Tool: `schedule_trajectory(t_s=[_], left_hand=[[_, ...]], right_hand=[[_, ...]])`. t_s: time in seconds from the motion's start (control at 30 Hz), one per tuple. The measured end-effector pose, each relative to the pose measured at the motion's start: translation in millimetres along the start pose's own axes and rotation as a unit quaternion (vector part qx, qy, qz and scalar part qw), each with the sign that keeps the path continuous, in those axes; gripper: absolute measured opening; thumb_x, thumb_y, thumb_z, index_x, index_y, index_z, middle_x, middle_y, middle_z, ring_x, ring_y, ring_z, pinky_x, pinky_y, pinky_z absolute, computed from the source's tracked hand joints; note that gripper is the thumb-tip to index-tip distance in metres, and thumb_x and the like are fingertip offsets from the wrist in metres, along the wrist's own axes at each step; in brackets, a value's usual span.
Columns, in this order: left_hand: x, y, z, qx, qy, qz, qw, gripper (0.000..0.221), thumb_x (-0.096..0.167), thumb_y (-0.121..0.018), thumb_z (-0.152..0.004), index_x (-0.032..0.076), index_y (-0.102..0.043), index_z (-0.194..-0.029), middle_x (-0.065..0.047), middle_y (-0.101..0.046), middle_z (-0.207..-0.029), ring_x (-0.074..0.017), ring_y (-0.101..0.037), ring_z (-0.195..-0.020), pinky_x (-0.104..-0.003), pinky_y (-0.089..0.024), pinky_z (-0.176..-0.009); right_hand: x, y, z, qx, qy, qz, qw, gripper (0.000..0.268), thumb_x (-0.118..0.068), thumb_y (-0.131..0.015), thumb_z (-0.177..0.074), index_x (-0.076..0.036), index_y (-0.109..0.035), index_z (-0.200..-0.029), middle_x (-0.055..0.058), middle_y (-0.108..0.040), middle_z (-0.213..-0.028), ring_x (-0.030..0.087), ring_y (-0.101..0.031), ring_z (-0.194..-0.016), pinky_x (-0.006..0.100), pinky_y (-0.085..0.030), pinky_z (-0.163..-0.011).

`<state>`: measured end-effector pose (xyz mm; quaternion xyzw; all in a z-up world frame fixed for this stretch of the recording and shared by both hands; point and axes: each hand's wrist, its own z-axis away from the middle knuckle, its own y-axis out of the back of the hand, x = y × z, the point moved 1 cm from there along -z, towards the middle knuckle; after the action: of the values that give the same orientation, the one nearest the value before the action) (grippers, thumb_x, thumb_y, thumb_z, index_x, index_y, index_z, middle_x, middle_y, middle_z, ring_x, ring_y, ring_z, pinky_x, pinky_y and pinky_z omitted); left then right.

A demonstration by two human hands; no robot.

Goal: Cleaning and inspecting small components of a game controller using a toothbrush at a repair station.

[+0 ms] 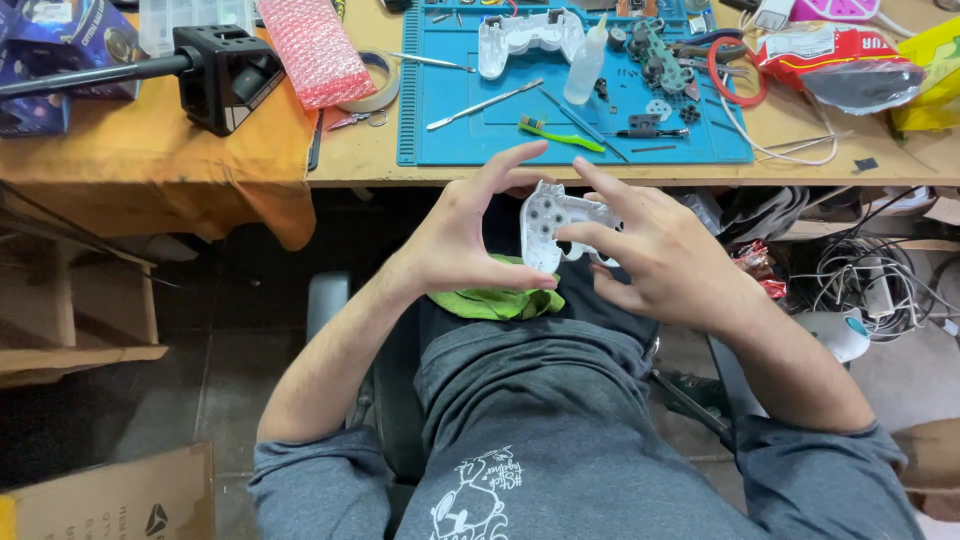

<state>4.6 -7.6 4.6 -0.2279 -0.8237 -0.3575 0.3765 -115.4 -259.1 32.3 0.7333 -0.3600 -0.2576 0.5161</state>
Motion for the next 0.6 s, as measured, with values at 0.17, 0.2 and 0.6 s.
schedule_trajectory(t_s=[0.17, 0.2, 0.6], left_hand=[[0.4, 1.0, 0.0, 0.006, 0.0, 0.008, 1.0, 0.118, 0.049, -0.103, -0.079, 0.013, -0.037, -0.171, -0.017, -0.073, -0.153, -0.0274, -0.073, -0.142, -0.042, -0.054, -0.129], [-0.1, 1.0, 0.0, 0.006, 0.0, 0.007, 1.0, 0.118, 0.049, -0.103, -0.079, 0.013, -0.037, -0.171, -0.017, -0.073, -0.153, -0.0274, -0.073, -0.142, -0.042, -0.054, -0.129], [-9.7, 15.2, 0.1, 0.023, 0.017, 0.012, 1.0, 0.121, 0.047, -0.104, -0.077, 0.011, -0.036, -0.171, -0.019, -0.072, -0.154, -0.0281, -0.073, -0.144, -0.041, -0.052, -0.131]], right_hand=[[-2.5, 4.3, -2.2, 0.006, -0.026, -0.024, 0.999, 0.05, -0.012, -0.075, -0.094, -0.018, -0.066, -0.143, 0.031, -0.045, -0.176, 0.04, -0.072, -0.134, 0.053, -0.058, -0.106], [-2.0, 3.1, -0.8, 0.006, -0.025, -0.023, 0.999, 0.05, -0.012, -0.075, -0.094, -0.018, -0.066, -0.143, 0.031, -0.045, -0.176, 0.04, -0.072, -0.134, 0.053, -0.058, -0.106], [14.7, -8.8, 6.1, 0.013, -0.108, 0.014, 0.994, 0.089, -0.028, -0.086, -0.081, -0.008, -0.052, -0.161, 0.03, -0.048, -0.176, 0.05, -0.065, -0.14, 0.057, -0.052, -0.11]])
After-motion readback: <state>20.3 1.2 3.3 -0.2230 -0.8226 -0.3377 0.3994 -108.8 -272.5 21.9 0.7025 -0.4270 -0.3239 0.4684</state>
